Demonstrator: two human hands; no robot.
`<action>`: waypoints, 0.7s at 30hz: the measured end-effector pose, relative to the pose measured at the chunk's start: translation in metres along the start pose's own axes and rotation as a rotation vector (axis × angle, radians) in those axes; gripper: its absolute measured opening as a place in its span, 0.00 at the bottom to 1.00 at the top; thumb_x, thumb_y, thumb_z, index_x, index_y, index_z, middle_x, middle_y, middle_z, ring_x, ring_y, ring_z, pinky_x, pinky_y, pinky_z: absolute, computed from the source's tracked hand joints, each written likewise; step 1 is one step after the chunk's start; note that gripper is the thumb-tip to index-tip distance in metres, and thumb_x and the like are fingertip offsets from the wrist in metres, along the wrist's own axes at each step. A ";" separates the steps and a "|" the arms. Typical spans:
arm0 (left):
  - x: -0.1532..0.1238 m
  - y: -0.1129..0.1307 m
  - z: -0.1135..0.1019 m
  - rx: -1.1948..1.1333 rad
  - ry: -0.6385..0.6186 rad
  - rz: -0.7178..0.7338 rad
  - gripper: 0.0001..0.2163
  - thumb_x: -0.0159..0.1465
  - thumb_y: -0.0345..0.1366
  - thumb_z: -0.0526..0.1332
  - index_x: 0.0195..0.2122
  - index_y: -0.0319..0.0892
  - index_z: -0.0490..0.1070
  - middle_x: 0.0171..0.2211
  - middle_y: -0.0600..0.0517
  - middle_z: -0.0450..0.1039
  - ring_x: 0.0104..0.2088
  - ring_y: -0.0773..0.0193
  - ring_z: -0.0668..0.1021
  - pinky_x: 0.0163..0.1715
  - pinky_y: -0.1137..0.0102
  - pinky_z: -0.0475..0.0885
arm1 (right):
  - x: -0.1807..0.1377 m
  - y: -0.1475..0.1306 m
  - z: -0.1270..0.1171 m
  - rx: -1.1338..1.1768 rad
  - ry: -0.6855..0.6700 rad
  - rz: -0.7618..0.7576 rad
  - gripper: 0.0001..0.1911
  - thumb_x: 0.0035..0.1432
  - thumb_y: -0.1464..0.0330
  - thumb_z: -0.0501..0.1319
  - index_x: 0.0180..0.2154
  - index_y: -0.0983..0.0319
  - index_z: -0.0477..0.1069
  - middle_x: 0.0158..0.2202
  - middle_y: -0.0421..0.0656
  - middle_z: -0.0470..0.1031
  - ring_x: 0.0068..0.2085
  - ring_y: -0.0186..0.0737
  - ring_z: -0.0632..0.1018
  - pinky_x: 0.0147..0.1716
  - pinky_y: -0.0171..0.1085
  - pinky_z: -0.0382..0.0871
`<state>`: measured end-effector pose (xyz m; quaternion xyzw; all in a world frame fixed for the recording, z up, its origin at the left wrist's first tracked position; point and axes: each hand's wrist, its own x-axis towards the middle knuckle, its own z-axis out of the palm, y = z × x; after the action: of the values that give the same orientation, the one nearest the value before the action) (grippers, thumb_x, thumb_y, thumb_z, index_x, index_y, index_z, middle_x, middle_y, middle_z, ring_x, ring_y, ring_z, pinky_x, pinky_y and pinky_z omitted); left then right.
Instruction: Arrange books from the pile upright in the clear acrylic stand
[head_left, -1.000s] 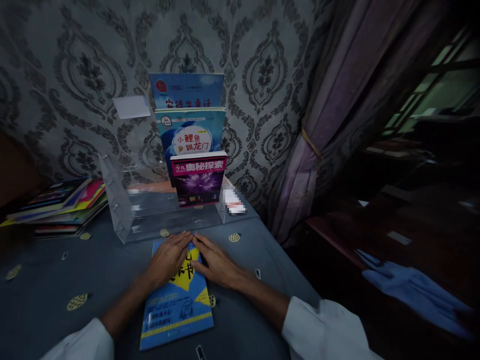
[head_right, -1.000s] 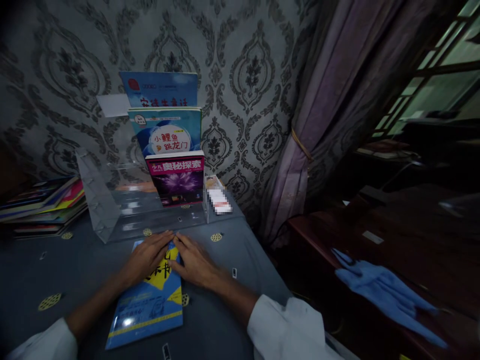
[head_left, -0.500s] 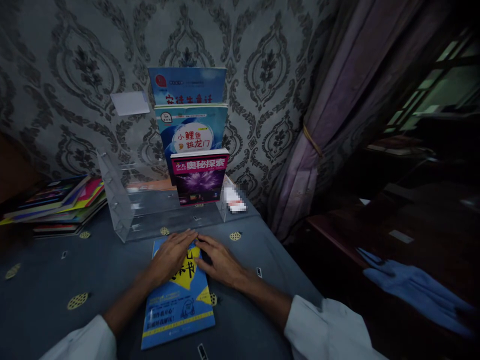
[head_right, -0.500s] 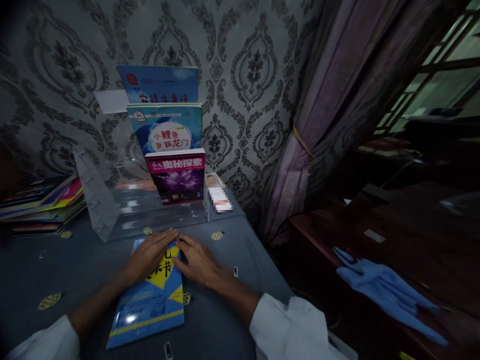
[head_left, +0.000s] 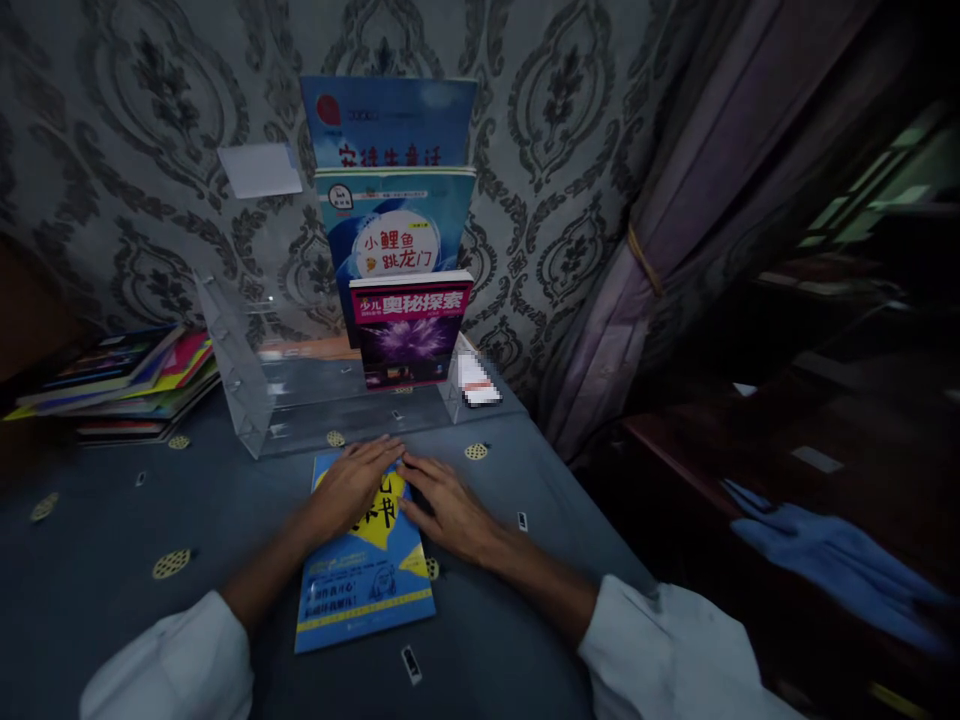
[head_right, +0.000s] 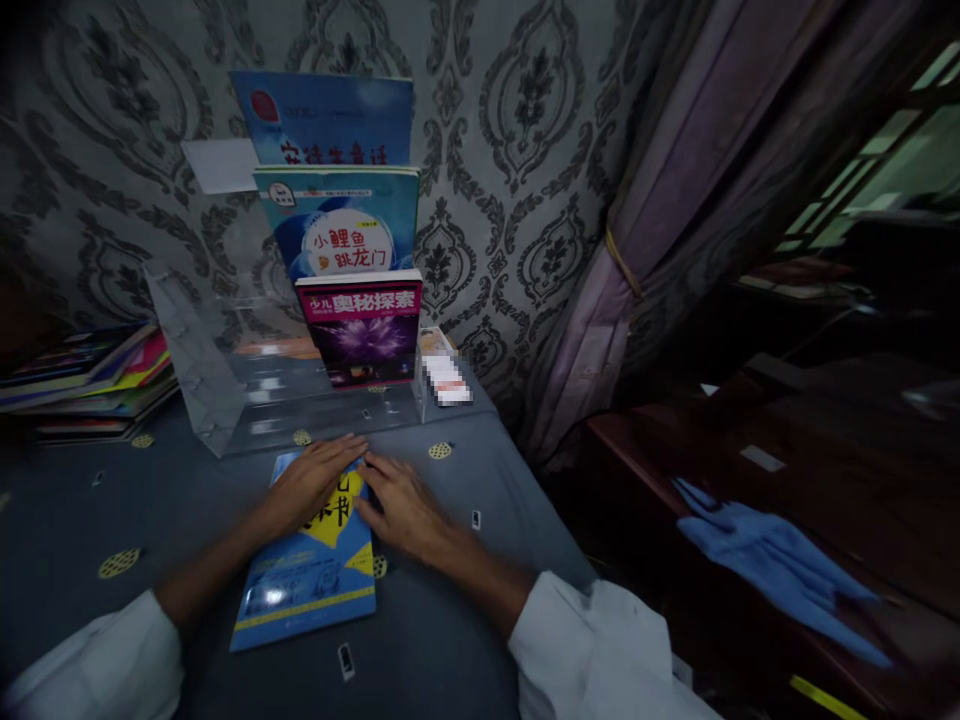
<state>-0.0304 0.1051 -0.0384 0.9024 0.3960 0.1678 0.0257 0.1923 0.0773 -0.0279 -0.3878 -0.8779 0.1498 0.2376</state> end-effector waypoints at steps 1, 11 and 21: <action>0.000 0.000 0.000 0.004 -0.018 -0.005 0.27 0.69 0.25 0.49 0.68 0.45 0.61 0.66 0.46 0.66 0.68 0.57 0.67 0.64 0.55 0.66 | -0.003 -0.002 0.000 -0.007 -0.003 -0.004 0.24 0.67 0.65 0.61 0.61 0.67 0.70 0.63 0.58 0.71 0.63 0.54 0.73 0.63 0.54 0.68; 0.001 0.004 -0.007 0.032 -0.096 -0.015 0.26 0.69 0.26 0.50 0.68 0.44 0.61 0.68 0.46 0.63 0.70 0.56 0.63 0.65 0.52 0.62 | -0.008 -0.007 0.000 0.006 -0.066 0.026 0.25 0.68 0.65 0.59 0.62 0.68 0.68 0.66 0.59 0.66 0.65 0.57 0.70 0.64 0.56 0.66; 0.001 0.007 -0.011 0.011 -0.078 0.040 0.20 0.75 0.37 0.47 0.65 0.45 0.66 0.66 0.46 0.67 0.68 0.57 0.67 0.67 0.52 0.59 | -0.038 -0.024 -0.019 0.099 -0.260 0.002 0.42 0.63 0.49 0.64 0.69 0.65 0.58 0.73 0.62 0.49 0.73 0.61 0.55 0.69 0.60 0.54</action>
<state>-0.0282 0.0996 -0.0268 0.9162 0.3773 0.1310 0.0330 0.2101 0.0344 -0.0131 -0.3538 -0.8925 0.2419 0.1407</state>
